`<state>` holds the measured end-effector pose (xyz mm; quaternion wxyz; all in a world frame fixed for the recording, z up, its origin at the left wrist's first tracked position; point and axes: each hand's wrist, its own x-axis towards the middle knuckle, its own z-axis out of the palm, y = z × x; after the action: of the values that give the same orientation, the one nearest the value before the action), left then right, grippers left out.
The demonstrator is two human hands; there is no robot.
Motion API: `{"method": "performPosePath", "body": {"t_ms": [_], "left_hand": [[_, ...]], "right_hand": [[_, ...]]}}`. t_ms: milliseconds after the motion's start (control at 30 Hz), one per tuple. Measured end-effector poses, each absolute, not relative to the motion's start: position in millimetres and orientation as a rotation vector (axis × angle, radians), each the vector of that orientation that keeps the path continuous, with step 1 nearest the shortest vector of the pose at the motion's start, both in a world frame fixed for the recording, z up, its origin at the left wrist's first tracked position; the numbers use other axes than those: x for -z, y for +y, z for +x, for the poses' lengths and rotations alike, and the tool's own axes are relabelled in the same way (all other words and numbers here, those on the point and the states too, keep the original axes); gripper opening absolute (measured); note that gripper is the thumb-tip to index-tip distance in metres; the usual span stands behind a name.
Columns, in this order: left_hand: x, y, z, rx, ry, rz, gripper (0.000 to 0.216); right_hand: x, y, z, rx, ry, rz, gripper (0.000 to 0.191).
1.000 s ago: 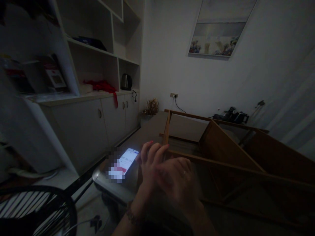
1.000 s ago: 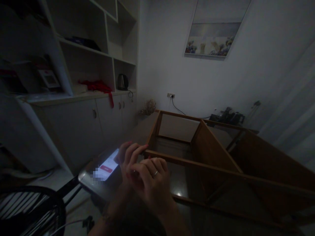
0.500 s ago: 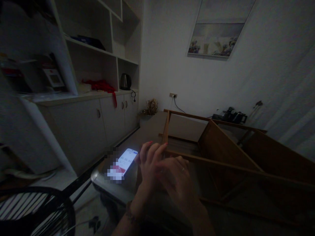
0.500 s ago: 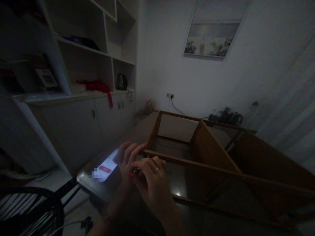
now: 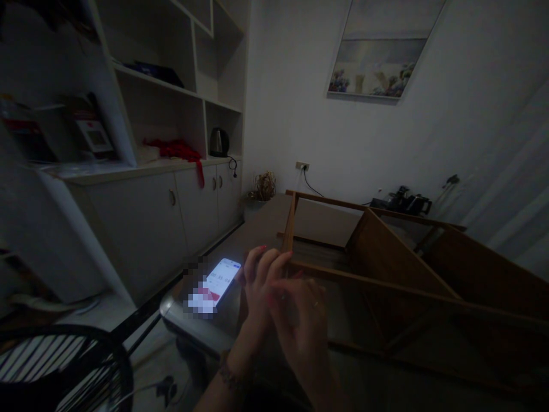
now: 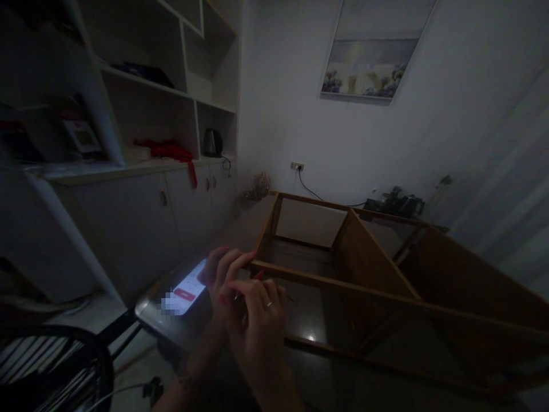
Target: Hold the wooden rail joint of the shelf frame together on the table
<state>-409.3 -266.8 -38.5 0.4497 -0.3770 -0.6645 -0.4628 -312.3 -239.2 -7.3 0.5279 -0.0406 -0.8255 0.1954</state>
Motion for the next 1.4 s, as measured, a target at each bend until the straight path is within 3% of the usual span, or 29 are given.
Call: {"method": "performPosePath", "body": {"t_ms": [300, 500, 867, 1200, 1400], "left_hand": [[41.5, -263.3, -410.7, 1.18, -1.614, -0.911, 0.03], [42.2, -265.7, -410.8, 1.196, -1.631, -0.951, 0.029], [39.4, -266.6, -409.2, 1.187, -1.657, -0.935, 0.024], [38.5, -266.6, -406.9, 1.225, -1.651, -0.938, 0.027], [36.0, -263.5, -409.9, 1.18, -1.608, -0.891, 0.027]], "right_hand": [[-1.3, -223.6, -298.1, -0.562, -2.226, -0.049, 0.013], [7.6, -229.9, -303.6, -0.508, -2.03, -0.153, 0.025], [20.3, -239.8, -305.1, -0.266, -1.892, -0.208, 0.026], [15.4, -249.2, -315.7, -0.293, -1.902, -0.156, 0.035], [1.4, -258.9, -316.9, -0.324, -1.89, -0.107, 0.024]]}}
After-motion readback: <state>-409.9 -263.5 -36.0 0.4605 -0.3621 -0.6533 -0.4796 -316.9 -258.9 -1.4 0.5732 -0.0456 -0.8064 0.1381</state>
